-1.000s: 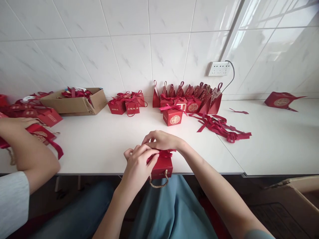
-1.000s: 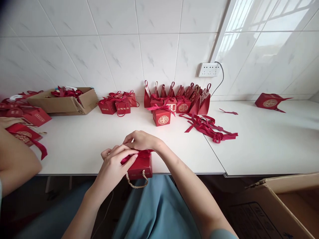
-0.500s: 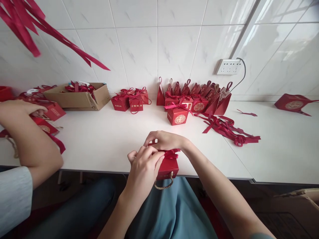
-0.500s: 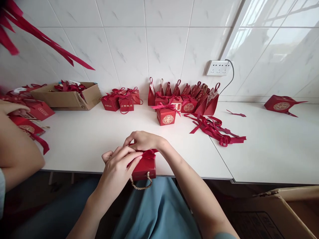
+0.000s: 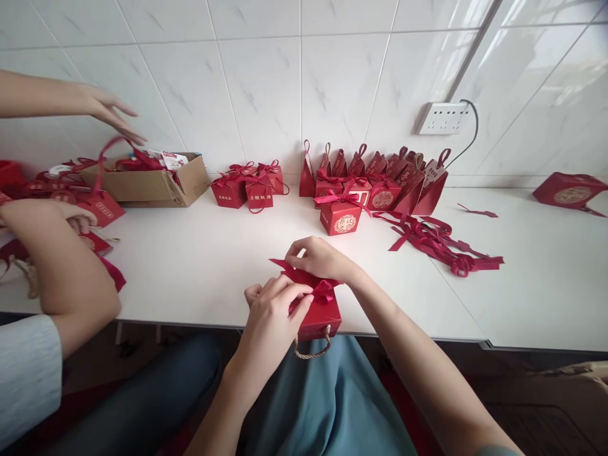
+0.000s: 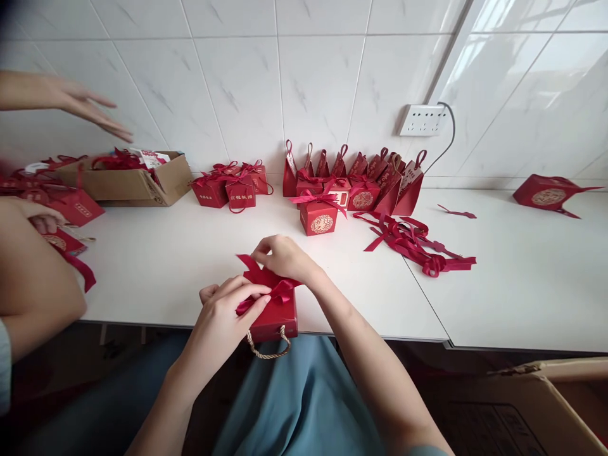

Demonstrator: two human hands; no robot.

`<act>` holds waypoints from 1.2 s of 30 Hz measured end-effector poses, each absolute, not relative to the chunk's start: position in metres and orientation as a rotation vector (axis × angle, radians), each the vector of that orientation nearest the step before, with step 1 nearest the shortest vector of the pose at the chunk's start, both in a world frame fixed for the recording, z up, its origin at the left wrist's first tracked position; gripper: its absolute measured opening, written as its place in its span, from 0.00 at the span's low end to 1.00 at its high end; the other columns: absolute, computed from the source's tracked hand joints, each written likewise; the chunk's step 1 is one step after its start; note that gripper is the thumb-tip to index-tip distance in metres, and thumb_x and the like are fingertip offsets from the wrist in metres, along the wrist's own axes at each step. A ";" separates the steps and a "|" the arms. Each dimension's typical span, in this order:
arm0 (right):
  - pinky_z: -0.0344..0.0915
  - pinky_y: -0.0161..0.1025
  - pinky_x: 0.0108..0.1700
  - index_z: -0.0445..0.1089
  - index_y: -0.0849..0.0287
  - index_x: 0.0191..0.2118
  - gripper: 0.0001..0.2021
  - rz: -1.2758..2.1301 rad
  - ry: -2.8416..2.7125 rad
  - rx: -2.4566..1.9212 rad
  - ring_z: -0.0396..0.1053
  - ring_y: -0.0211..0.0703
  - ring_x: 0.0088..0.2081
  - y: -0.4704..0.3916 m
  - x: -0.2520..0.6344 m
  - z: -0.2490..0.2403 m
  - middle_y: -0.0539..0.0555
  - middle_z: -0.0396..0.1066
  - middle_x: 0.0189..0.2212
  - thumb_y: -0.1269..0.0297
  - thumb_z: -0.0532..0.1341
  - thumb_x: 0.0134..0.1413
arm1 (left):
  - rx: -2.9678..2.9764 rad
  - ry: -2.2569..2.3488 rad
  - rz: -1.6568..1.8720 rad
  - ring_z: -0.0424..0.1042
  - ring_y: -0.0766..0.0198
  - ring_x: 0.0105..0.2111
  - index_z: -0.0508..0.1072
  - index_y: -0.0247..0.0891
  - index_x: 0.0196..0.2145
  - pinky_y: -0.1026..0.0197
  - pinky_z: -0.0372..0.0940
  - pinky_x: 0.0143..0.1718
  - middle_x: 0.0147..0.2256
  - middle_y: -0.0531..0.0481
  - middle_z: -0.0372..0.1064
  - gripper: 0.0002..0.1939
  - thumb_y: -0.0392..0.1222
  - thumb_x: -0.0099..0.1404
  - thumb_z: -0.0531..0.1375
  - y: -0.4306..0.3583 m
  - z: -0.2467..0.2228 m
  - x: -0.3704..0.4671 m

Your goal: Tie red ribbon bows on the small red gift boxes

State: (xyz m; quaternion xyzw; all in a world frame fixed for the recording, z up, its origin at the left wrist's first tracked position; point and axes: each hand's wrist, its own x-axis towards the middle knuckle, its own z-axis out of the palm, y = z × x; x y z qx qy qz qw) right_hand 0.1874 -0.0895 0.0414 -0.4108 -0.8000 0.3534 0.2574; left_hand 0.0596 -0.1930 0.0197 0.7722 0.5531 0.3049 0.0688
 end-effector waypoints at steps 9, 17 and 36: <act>0.63 0.42 0.39 0.70 0.61 0.33 0.22 1.449 -1.811 -1.274 0.67 0.44 0.36 -0.120 0.269 0.002 0.56 0.70 0.32 0.43 0.58 0.51 | 2.227 1.626 0.903 0.69 0.65 0.33 0.72 0.42 0.34 0.56 0.51 0.41 0.32 0.55 0.71 0.06 0.36 0.64 0.56 -0.193 0.020 0.062; 0.56 0.36 0.31 0.66 0.61 0.26 0.15 1.581 -1.456 -0.998 0.59 0.33 0.24 -0.109 0.255 0.005 0.46 0.64 0.21 0.54 0.67 0.43 | 2.191 1.613 0.934 0.69 0.65 0.34 0.72 0.42 0.35 0.56 0.51 0.43 0.32 0.55 0.71 0.05 0.37 0.64 0.55 -0.192 0.020 0.062; 0.59 0.36 0.30 0.68 0.58 0.30 0.19 0.912 -1.757 -1.362 0.61 0.39 0.27 -0.170 0.248 0.018 0.50 0.64 0.23 0.46 0.55 0.55 | 2.134 1.548 1.053 0.69 0.64 0.35 0.71 0.41 0.44 0.55 0.56 0.47 0.35 0.51 0.70 0.11 0.40 0.65 0.54 -0.194 0.024 0.056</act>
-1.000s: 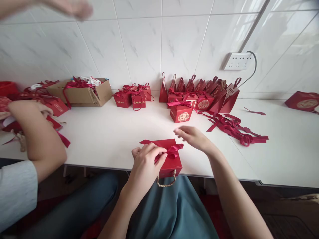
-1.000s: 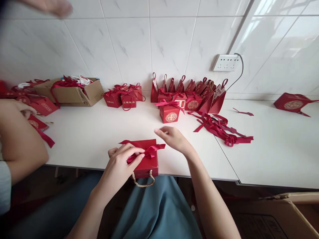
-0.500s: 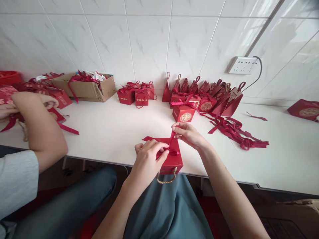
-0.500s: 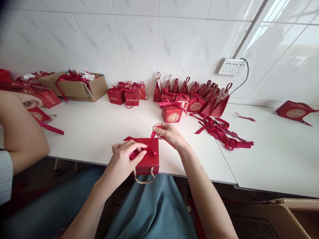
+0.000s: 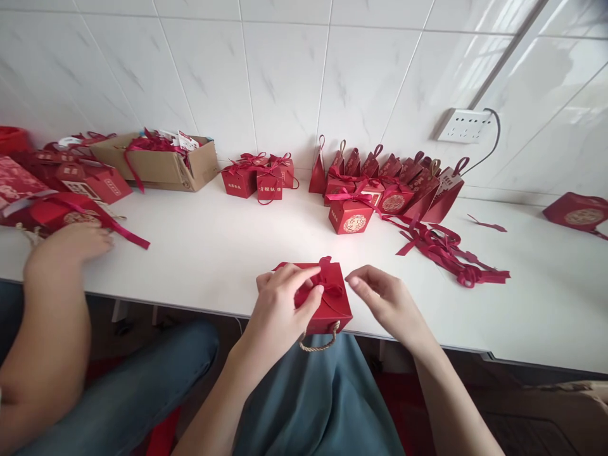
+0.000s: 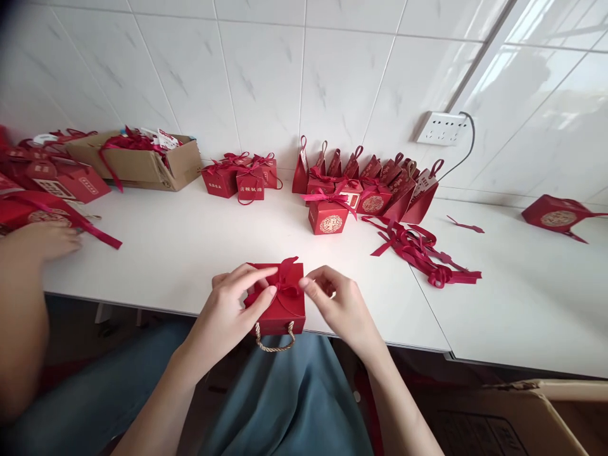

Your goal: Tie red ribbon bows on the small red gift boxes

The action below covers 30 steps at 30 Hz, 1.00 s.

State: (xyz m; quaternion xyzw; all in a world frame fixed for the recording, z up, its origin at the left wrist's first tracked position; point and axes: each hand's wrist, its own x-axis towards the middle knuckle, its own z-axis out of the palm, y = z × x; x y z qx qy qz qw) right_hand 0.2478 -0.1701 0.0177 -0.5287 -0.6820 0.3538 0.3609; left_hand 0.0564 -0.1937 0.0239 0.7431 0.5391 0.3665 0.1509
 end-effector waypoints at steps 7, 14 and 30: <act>0.58 0.34 0.28 0.67 0.55 0.31 0.10 0.831 -1.879 -1.411 0.59 0.38 0.25 -0.181 0.237 0.016 0.47 0.61 0.23 0.54 0.59 0.54 | 1.845 1.730 1.063 0.62 0.66 0.24 0.62 0.40 0.24 0.63 0.59 0.28 0.22 0.55 0.60 0.14 0.51 0.62 0.54 -0.209 0.021 0.042; 0.59 0.34 0.28 0.65 0.56 0.32 0.05 0.888 -1.806 -1.342 0.59 0.38 0.24 -0.183 0.232 0.019 0.47 0.62 0.21 0.62 0.57 0.54 | 1.595 1.585 0.996 0.60 0.68 0.23 0.60 0.39 0.23 0.66 0.57 0.26 0.22 0.56 0.59 0.16 0.51 0.62 0.54 -0.208 0.013 0.042; 0.49 0.34 0.21 0.53 0.56 0.18 0.26 0.829 -1.646 -1.563 0.48 0.36 0.20 -0.187 0.227 0.017 0.46 0.49 0.16 0.40 0.51 0.54 | 1.339 1.396 1.127 0.55 0.69 0.22 0.58 0.39 0.22 0.67 0.53 0.23 0.20 0.58 0.52 0.17 0.51 0.61 0.56 -0.199 0.004 0.047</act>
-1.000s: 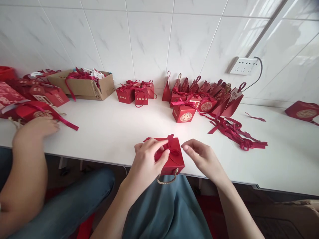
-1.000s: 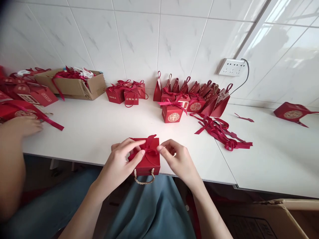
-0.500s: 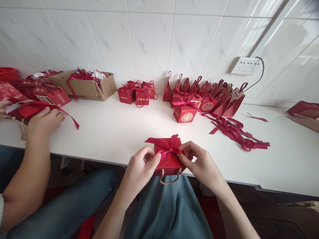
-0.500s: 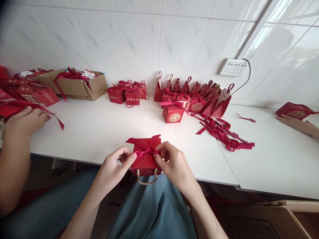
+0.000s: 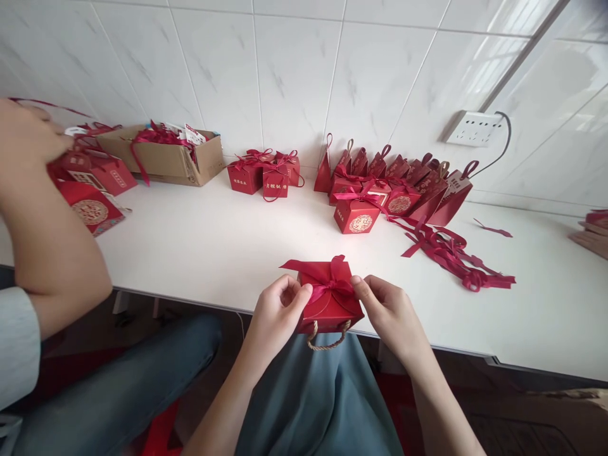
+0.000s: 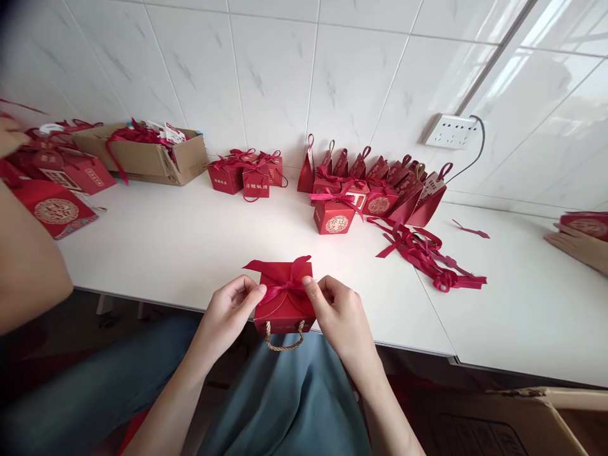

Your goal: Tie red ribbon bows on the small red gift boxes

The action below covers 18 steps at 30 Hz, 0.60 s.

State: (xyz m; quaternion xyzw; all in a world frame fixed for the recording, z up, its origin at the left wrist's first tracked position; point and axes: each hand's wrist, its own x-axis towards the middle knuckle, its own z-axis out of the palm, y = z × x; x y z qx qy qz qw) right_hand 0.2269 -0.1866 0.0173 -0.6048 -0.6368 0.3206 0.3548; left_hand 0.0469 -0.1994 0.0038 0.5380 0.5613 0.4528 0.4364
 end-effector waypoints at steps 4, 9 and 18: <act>0.50 0.34 0.22 0.58 0.56 0.20 0.23 0.924 -1.610 -1.545 0.52 0.36 0.20 -0.184 0.223 0.014 0.46 0.55 0.15 0.41 0.54 0.52 | 1.272 1.355 1.141 0.55 0.70 0.22 0.57 0.39 0.22 0.67 0.53 0.23 0.20 0.58 0.52 0.17 0.50 0.61 0.55 -0.198 0.001 0.048; 0.54 0.35 0.23 0.62 0.57 0.23 0.20 1.215 -1.473 -1.386 0.58 0.38 0.20 -0.182 0.227 0.006 0.48 0.62 0.17 0.43 0.59 0.49 | 1.242 1.312 1.192 0.53 0.70 0.22 0.56 0.38 0.21 0.68 0.52 0.24 0.20 0.58 0.50 0.17 0.48 0.62 0.55 -0.195 -0.003 0.048; 0.50 0.32 0.24 0.61 0.59 0.21 0.19 1.557 -1.154 -1.095 0.52 0.31 0.21 -0.176 0.231 -0.001 0.44 0.58 0.17 0.51 0.66 0.46 | 1.168 1.152 1.249 0.51 0.71 0.23 0.57 0.38 0.22 0.67 0.51 0.25 0.22 0.58 0.50 0.17 0.48 0.62 0.56 -0.190 -0.017 0.047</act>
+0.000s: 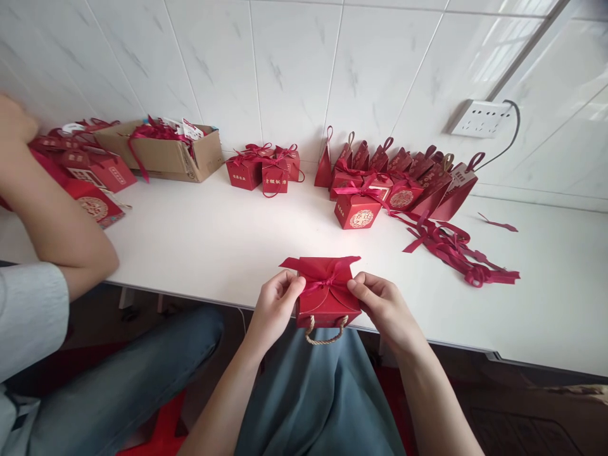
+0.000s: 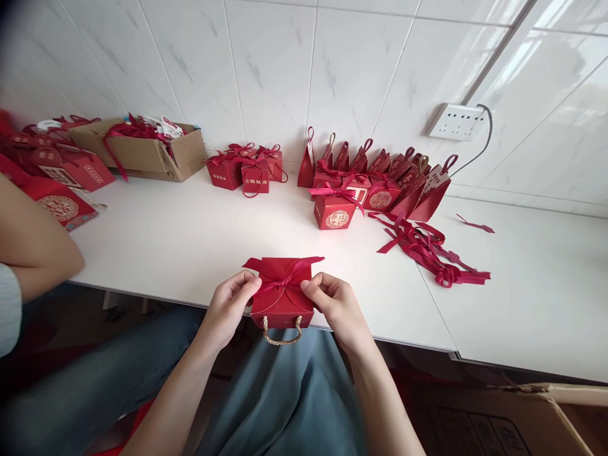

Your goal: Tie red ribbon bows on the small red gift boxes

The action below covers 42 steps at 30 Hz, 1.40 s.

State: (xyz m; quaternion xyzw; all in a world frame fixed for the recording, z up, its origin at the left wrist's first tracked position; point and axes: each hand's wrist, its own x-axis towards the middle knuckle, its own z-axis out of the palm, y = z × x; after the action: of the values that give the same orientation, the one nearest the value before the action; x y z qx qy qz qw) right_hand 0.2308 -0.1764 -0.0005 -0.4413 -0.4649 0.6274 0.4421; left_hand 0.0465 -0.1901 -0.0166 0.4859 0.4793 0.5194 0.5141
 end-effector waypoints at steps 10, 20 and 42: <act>0.53 0.34 0.26 0.63 0.59 0.18 0.18 1.729 -0.996 -0.872 0.49 0.32 0.19 -0.170 0.233 -0.014 0.44 0.55 0.15 0.55 0.68 0.45 | 1.226 1.138 1.227 0.50 0.71 0.23 0.57 0.38 0.23 0.67 0.50 0.25 0.22 0.58 0.50 0.16 0.48 0.63 0.55 -0.188 -0.019 0.044; 0.57 0.36 0.29 0.65 0.58 0.24 0.20 1.430 -1.408 -1.115 0.57 0.38 0.25 -0.166 0.249 -0.014 0.49 0.61 0.21 0.45 0.63 0.46 | 1.336 1.164 1.167 0.54 0.68 0.25 0.57 0.38 0.23 0.64 0.53 0.28 0.23 0.56 0.52 0.17 0.50 0.64 0.50 -0.183 -0.010 0.033; 0.63 0.38 0.36 0.70 0.60 0.28 0.15 1.372 -1.516 -1.070 0.67 0.40 0.30 -0.113 0.224 0.012 0.51 0.71 0.27 0.51 0.64 0.48 | 1.549 1.093 1.056 0.62 0.67 0.29 0.66 0.37 0.28 0.64 0.58 0.33 0.27 0.55 0.62 0.14 0.51 0.61 0.57 -0.136 -0.005 0.020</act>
State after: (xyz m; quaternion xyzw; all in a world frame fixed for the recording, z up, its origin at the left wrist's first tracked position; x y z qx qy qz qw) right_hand 0.2236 -0.1133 0.0115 -0.4238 -0.6008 0.5436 0.4049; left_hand 0.0196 -0.1359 -0.0048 0.6311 0.4455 0.4304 0.4669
